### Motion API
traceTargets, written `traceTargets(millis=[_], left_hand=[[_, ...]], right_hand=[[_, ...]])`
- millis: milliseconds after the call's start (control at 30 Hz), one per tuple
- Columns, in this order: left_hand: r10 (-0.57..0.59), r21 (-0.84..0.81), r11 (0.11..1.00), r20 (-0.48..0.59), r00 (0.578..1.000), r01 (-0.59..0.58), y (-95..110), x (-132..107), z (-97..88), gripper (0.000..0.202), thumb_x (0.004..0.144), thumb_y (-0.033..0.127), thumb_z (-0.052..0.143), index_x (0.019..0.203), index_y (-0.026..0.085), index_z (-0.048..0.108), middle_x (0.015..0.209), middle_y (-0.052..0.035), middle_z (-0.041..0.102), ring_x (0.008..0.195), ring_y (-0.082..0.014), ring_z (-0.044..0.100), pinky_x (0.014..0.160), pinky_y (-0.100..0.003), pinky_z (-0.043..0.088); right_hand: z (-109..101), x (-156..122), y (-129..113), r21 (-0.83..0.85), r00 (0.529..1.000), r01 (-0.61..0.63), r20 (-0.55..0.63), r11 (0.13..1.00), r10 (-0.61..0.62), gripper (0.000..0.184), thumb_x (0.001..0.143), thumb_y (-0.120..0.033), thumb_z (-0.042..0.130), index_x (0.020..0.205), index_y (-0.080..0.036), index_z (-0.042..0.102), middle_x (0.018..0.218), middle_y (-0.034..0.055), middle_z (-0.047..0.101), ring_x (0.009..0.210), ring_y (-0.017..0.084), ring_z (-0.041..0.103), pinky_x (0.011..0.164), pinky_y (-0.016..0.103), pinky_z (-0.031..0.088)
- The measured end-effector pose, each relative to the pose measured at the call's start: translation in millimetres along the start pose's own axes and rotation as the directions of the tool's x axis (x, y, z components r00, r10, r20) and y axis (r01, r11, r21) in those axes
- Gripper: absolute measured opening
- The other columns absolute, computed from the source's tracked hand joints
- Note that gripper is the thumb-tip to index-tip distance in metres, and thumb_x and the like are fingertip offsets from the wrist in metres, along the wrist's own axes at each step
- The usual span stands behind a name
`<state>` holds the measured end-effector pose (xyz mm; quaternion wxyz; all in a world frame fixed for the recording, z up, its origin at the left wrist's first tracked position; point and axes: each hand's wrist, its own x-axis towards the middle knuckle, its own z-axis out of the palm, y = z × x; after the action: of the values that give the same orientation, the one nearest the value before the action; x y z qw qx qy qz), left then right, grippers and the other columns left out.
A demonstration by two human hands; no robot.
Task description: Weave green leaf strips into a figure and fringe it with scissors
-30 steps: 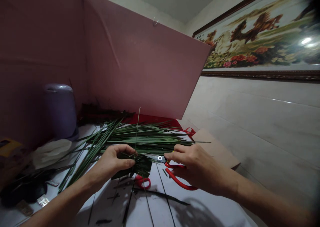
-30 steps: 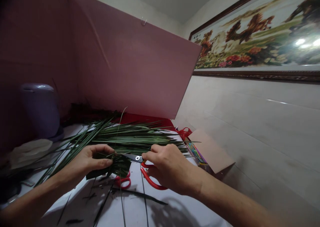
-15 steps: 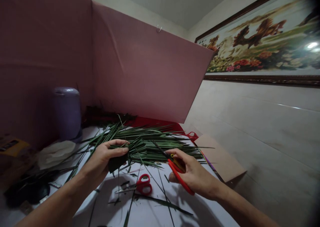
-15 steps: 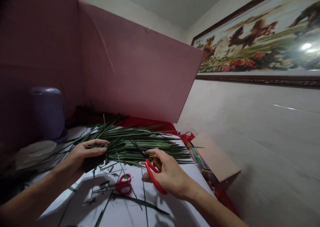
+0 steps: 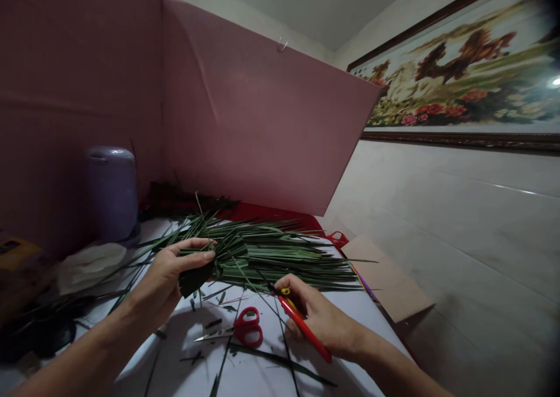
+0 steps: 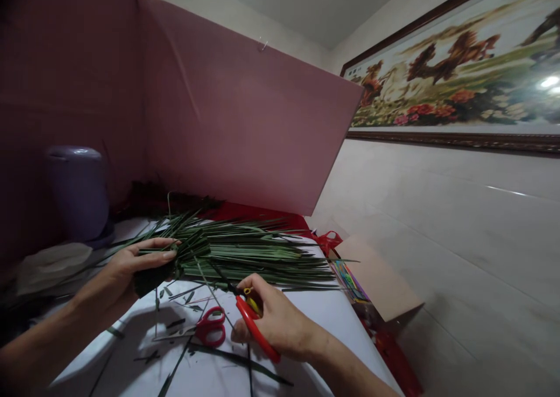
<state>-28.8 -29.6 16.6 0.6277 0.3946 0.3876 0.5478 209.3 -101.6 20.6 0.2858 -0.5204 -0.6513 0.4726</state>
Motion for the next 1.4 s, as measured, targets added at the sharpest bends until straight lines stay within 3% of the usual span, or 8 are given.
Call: traceTargets(millis=[233, 400, 533, 767, 933, 1200, 1400], left_hand=[[-0.016, 0.014, 1.0, 0.012, 1.0, 0.015, 0.2, -2.4, 1.2, 0.027, 0.057, 0.013, 0.076, 0.082, 0.015, 0.065, 0.063, -0.001, 0.068, 0.052, -0.012, 0.062, 0.048, -0.019, 0.05], [-0.024, 0.021, 0.999, -0.001, 1.0, 0.024, -2.5, 0.1, 1.1, 0.029, 0.055, 0.015, 0.077, 0.081, 0.015, 0.065, 0.061, -0.0014, 0.068, 0.051, -0.0123, 0.062, 0.048, -0.019, 0.049], [-0.041, 0.054, 0.998, -0.033, 0.999, 0.043, -3.9, 1.9, 1.3, 0.03, 0.055, 0.017, 0.077, 0.082, 0.016, 0.064, 0.06, -0.0005, 0.068, 0.05, -0.0117, 0.061, 0.047, -0.018, 0.047], [-0.065, 0.147, 0.987, -0.042, 0.997, 0.07, -2.4, -0.9, 5.3, 0.027, 0.06, 0.019, 0.075, 0.085, 0.017, 0.063, 0.062, 0.0016, 0.069, 0.054, -0.011, 0.061, 0.051, -0.017, 0.046], [-0.089, 0.137, 0.986, -0.042, 0.995, 0.094, -5.9, 0.5, 6.4, 0.03, 0.056, 0.019, 0.077, 0.083, 0.018, 0.064, 0.059, 0.0012, 0.067, 0.051, -0.0111, 0.06, 0.047, -0.017, 0.046], [-0.095, 0.142, 0.985, -0.03, 0.995, 0.098, -5.7, 1.0, 6.9, 0.028, 0.058, 0.018, 0.076, 0.083, 0.017, 0.063, 0.056, 0.0025, 0.066, 0.049, -0.0096, 0.058, 0.047, -0.017, 0.045], [-0.077, 0.141, 0.987, -0.03, 0.997, 0.08, -6.4, -0.5, 7.0, 0.028, 0.056, 0.02, 0.077, 0.082, 0.019, 0.065, 0.06, 0.0011, 0.066, 0.051, -0.0119, 0.059, 0.048, -0.019, 0.045]], right_hand=[[2.6, 20.4, -6.0, 0.061, 0.998, 0.063, 0.015, 0.996, -0.064, 0.025, 0.063, -0.018, 0.064, 0.085, -0.018, 0.053, 0.063, -0.0062, 0.046, 0.057, 0.008, 0.041, 0.054, 0.021, 0.034], [6.3, 27.7, 10.3, 0.084, 0.994, 0.107, 0.01, 0.991, -0.108, 0.033, 0.06, -0.028, 0.071, 0.086, -0.016, 0.054, 0.06, -0.0066, 0.044, 0.053, 0.007, 0.038, 0.05, 0.02, 0.032], [7.4, 29.1, 24.5, 0.203, 0.996, 0.061, 0.047, 0.977, -0.072, 0.041, 0.06, -0.037, 0.069, 0.09, -0.017, 0.05, 0.058, -0.0075, 0.044, 0.046, 0.006, 0.033, 0.043, 0.019, 0.03], [3.9, 29.3, 29.0, 0.184, 1.0, -0.012, 0.024, 0.983, 0.008, 0.039, 0.054, -0.021, 0.073, 0.089, -0.018, 0.054, 0.058, -0.0075, 0.049, 0.049, 0.007, 0.042, 0.046, 0.019, 0.034], [5.9, 29.3, 27.7, 0.276, 0.998, -0.056, 0.051, 0.959, 0.044, 0.039, 0.055, -0.025, 0.073, 0.088, -0.019, 0.054, 0.054, -0.0084, 0.05, 0.047, 0.007, 0.044, 0.045, 0.018, 0.036], [10.2, 27.6, 30.4, 0.291, 1.0, -0.022, 0.026, 0.957, 0.015, 0.034, 0.058, -0.024, 0.07, 0.088, -0.019, 0.054, 0.053, -0.0083, 0.052, 0.045, 0.006, 0.043, 0.043, 0.018, 0.03], [11.7, 26.8, 23.4, 0.338, 0.998, -0.069, 0.018, 0.939, 0.067, 0.036, 0.052, -0.027, 0.075, 0.079, -0.018, 0.053, 0.051, -0.0086, 0.052, 0.042, 0.006, 0.041, 0.042, 0.018, 0.029]])
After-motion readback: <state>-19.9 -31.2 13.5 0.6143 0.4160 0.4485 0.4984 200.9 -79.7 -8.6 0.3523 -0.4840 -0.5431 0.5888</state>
